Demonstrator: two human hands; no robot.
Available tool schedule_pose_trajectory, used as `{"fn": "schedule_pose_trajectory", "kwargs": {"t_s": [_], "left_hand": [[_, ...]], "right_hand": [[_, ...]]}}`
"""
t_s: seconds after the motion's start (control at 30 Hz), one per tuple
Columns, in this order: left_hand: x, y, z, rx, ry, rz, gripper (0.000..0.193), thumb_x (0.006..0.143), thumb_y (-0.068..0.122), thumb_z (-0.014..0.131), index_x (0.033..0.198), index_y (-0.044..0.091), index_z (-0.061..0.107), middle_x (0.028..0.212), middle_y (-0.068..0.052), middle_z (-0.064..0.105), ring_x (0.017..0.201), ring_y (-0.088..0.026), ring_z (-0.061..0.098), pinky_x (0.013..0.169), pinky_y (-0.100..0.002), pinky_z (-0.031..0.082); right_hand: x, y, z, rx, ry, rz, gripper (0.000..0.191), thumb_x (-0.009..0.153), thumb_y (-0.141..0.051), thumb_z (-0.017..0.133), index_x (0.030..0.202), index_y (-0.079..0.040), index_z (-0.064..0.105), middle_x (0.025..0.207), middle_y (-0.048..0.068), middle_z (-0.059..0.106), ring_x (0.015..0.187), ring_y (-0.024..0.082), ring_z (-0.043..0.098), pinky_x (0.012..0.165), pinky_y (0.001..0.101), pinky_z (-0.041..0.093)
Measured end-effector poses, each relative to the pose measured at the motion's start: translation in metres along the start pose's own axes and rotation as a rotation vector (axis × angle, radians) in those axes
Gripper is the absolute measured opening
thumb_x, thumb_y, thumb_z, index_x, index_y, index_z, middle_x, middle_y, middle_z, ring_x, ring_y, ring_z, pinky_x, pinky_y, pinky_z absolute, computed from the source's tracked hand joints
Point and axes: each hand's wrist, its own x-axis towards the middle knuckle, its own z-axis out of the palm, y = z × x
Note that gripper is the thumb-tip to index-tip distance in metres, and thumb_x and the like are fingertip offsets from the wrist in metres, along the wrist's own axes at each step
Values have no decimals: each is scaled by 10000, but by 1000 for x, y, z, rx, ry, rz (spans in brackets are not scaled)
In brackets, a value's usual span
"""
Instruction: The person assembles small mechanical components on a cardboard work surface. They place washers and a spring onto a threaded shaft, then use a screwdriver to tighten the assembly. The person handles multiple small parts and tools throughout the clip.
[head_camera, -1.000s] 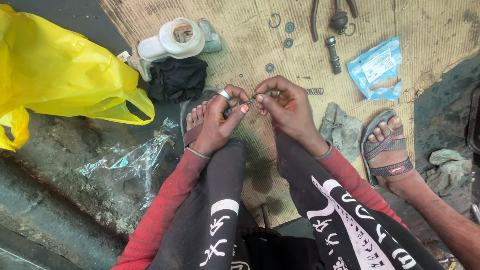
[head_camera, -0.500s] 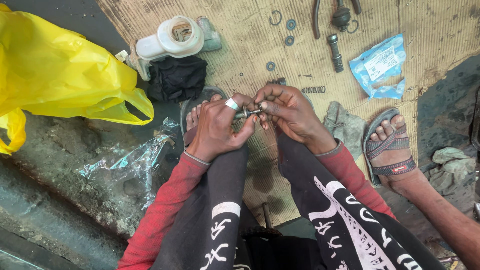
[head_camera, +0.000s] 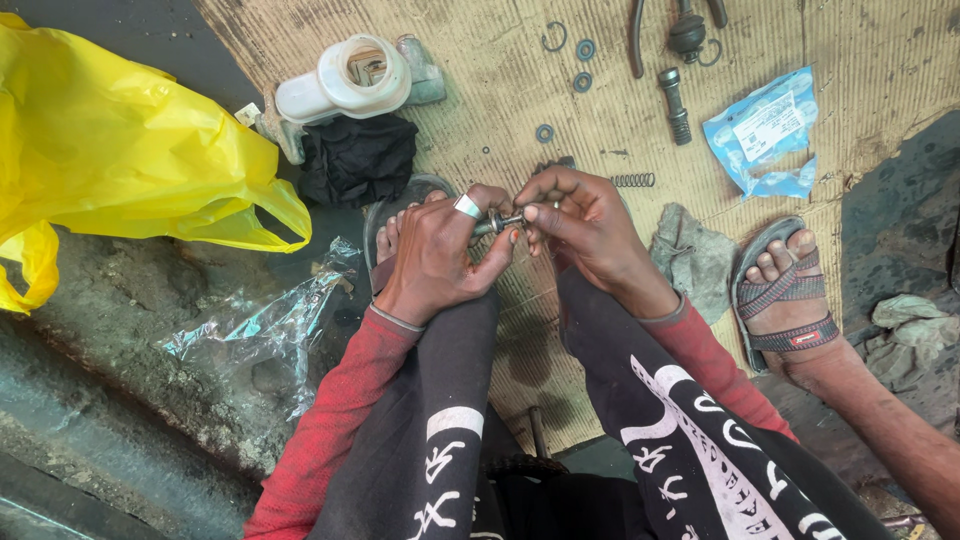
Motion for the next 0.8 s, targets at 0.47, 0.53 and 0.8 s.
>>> {"fn": "schedule_pose_trajectory", "kwargs": {"t_s": [0.47,0.53,0.8], "left_hand": [[-3,-4,-1,-65,-64,-21,426,861,172,783,1230,65,599,734,-95,643,663,-272,655,667,-386,474],[-3,-4,-1,-59,-85,-19,432,856,158,784,1234,58,601,717,-98,628,652,-275,643,659,-388,468],[-7,-9,6,-84,-10,54,366,908,159,766,1209,62,583,871,-90,680,751,-257,678,718,-370,492]], "right_hand": [[-8,-20,9,-299,-21,-79,223,975,47,677,1196,50,653,1103,65,690,1015,106,693,907,242,582],[-9,-23,13,-297,-35,-58,213,980,23,674,1191,46,660,1084,54,699,1006,89,695,892,229,582],[-11,-47,22,-853,-27,-256,223,908,-107,791,1109,-29,735,987,50,710,771,96,657,641,247,491]]}}
